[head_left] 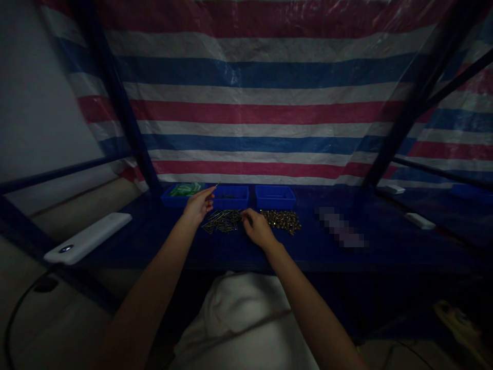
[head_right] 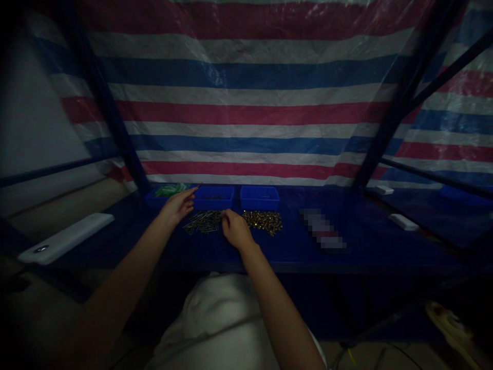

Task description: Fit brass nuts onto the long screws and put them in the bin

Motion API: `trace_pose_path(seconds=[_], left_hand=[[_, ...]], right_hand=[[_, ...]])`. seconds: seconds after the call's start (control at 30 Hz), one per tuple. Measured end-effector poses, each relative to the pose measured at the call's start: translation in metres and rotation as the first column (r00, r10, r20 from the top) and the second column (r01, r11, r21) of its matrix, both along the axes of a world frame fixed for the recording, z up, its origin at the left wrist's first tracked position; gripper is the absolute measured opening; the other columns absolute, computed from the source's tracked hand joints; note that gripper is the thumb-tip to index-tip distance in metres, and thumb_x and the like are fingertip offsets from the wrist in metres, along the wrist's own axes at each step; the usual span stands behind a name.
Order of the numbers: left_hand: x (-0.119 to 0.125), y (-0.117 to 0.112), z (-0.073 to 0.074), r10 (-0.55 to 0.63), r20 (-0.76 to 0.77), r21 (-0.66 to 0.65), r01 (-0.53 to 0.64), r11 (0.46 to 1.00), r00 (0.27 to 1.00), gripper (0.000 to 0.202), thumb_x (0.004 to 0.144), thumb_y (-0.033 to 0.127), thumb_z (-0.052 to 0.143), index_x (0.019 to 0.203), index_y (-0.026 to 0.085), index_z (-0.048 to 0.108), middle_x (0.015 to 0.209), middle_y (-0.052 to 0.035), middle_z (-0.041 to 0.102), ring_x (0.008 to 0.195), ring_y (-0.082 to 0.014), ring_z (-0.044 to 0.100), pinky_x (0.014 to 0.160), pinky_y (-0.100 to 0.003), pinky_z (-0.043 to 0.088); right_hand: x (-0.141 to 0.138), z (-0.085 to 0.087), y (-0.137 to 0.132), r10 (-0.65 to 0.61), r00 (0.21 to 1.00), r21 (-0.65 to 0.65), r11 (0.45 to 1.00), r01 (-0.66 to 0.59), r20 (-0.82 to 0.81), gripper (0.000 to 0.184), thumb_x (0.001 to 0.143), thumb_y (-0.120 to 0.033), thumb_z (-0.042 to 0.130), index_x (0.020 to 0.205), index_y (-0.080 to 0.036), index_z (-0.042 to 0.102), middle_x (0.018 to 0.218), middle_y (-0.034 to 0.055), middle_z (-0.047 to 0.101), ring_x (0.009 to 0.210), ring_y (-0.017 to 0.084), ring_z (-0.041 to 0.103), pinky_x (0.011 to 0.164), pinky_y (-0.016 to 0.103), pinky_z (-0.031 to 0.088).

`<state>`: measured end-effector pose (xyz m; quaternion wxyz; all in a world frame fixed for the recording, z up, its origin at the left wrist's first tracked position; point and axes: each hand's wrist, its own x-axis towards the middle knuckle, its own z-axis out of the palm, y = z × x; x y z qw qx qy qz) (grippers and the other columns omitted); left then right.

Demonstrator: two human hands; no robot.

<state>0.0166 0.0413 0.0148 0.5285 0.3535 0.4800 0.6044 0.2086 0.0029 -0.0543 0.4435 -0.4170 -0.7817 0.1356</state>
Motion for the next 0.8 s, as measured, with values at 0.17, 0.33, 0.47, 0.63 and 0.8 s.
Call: trace_pose_path(seconds=[0.17, 0.33, 0.47, 0.63, 0.8], left_hand=[[-0.012, 0.009, 0.0, -0.13, -0.287, -0.018, 0.13, 0.991, 0.949, 0.036, 0.065, 0.039, 0.066, 0.092, 0.016, 0.058, 0.083, -0.0072, 0.067, 0.047, -0.0071, 0.051, 0.042, -0.018, 0.032], [-0.031, 0.015, -0.02, 0.027, -0.811, 0.123, 0.125, 0.985, 0.585, 0.025, 0.06, 0.031, 0.068, 0.078, 0.014, 0.063, 0.077, -0.0061, 0.067, 0.06, -0.0123, 0.057, 0.055, -0.023, 0.041], [-0.042, 0.02, -0.039, -0.025, -0.972, 0.025, 0.212, 0.977, 0.232, 0.015, 0.061, 0.029, 0.065, 0.07, 0.017, 0.065, 0.074, -0.0045, 0.067, 0.067, -0.0156, 0.06, 0.061, -0.024, 0.042], [-0.045, 0.022, -0.048, -0.059, -0.975, -0.024, 0.162, 0.987, 0.214, 0.005, 0.057, 0.023, 0.064, 0.058, 0.019, 0.062, 0.062, -0.0024, 0.065, 0.059, -0.014, 0.057, 0.055, -0.022, 0.039], [-0.045, 0.021, -0.05, -0.052, -0.936, 0.01, 0.175, 0.985, 0.348, 0.009, 0.051, 0.012, 0.062, 0.05, 0.02, 0.059, 0.056, -0.0023, 0.062, 0.054, -0.015, 0.054, 0.053, -0.023, 0.036]], right_hand=[[0.0, 0.001, -0.001, 0.001, 1.0, 0.004, 1.0, -0.001, 0.013, 0.02, 0.08, -0.013, 0.04, 0.091, -0.019, 0.056, 0.084, 0.0029, 0.063, 0.08, 0.015, 0.059, 0.076, 0.027, 0.043], [-0.001, 0.003, -0.002, -0.009, 1.0, 0.004, 1.0, 0.009, 0.028, 0.02, 0.08, -0.013, 0.04, 0.091, -0.019, 0.056, 0.083, 0.0029, 0.062, 0.079, 0.015, 0.059, 0.075, 0.027, 0.043], [-0.001, 0.003, -0.002, -0.013, 1.0, -0.001, 1.0, 0.013, 0.021, 0.02, 0.081, -0.014, 0.039, 0.091, -0.019, 0.056, 0.083, 0.0027, 0.062, 0.079, 0.015, 0.059, 0.076, 0.027, 0.043], [-0.001, 0.003, -0.002, -0.004, 1.0, -0.016, 1.0, 0.004, 0.007, 0.021, 0.08, -0.014, 0.04, 0.092, -0.019, 0.056, 0.084, 0.0036, 0.062, 0.081, 0.016, 0.059, 0.076, 0.028, 0.043], [0.0, 0.004, -0.003, -0.004, 1.0, -0.019, 1.0, 0.004, 0.017, 0.021, 0.079, -0.012, 0.04, 0.091, -0.019, 0.056, 0.083, 0.0029, 0.062, 0.079, 0.015, 0.059, 0.076, 0.027, 0.043]])
